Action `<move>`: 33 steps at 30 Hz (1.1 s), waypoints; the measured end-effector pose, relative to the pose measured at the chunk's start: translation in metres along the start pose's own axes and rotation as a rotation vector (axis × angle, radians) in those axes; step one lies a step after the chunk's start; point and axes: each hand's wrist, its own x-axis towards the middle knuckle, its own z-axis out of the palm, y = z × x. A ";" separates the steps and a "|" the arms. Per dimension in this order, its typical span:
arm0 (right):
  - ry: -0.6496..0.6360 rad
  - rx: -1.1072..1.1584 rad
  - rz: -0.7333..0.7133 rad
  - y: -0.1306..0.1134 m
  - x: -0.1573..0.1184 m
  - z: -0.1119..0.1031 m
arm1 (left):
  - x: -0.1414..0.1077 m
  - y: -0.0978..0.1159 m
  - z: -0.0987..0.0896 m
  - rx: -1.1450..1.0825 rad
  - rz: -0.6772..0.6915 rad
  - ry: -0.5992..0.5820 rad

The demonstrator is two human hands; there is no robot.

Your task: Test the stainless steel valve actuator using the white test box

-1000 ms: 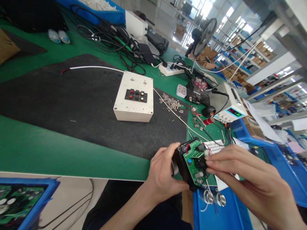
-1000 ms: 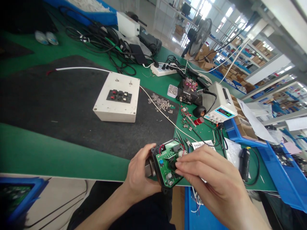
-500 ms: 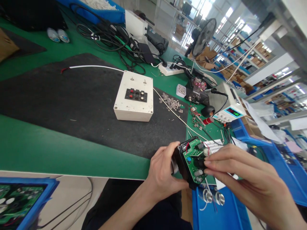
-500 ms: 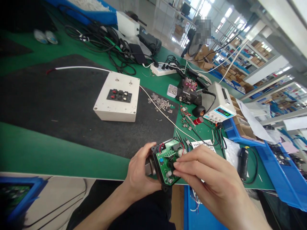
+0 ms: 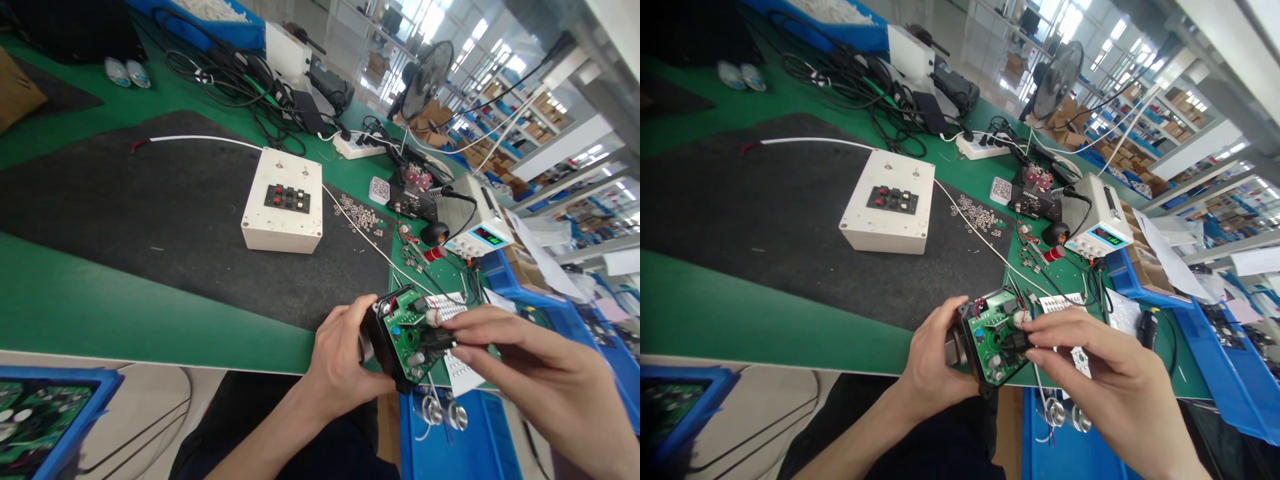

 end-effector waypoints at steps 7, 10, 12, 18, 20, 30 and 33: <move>0.079 0.381 0.219 0.027 -0.010 0.005 | 0.000 0.001 0.000 -0.020 -0.019 -0.008; 0.124 0.563 0.322 0.032 -0.012 0.011 | 0.002 0.001 0.000 -0.022 -0.016 -0.001; 0.130 0.656 0.393 0.035 -0.014 0.014 | 0.003 0.001 -0.001 -0.017 -0.019 -0.001; 0.111 0.709 0.397 0.041 -0.018 0.018 | 0.003 0.002 -0.001 -0.022 -0.002 0.004; 0.145 0.632 0.350 0.038 -0.018 0.019 | 0.003 0.002 0.000 -0.023 -0.004 0.002; 0.055 -0.210 -0.140 -0.006 -0.013 0.021 | 0.002 0.001 0.001 -0.008 0.009 0.007; 0.028 -0.282 -0.192 -0.008 -0.014 0.022 | 0.002 0.001 0.001 -0.011 0.014 0.007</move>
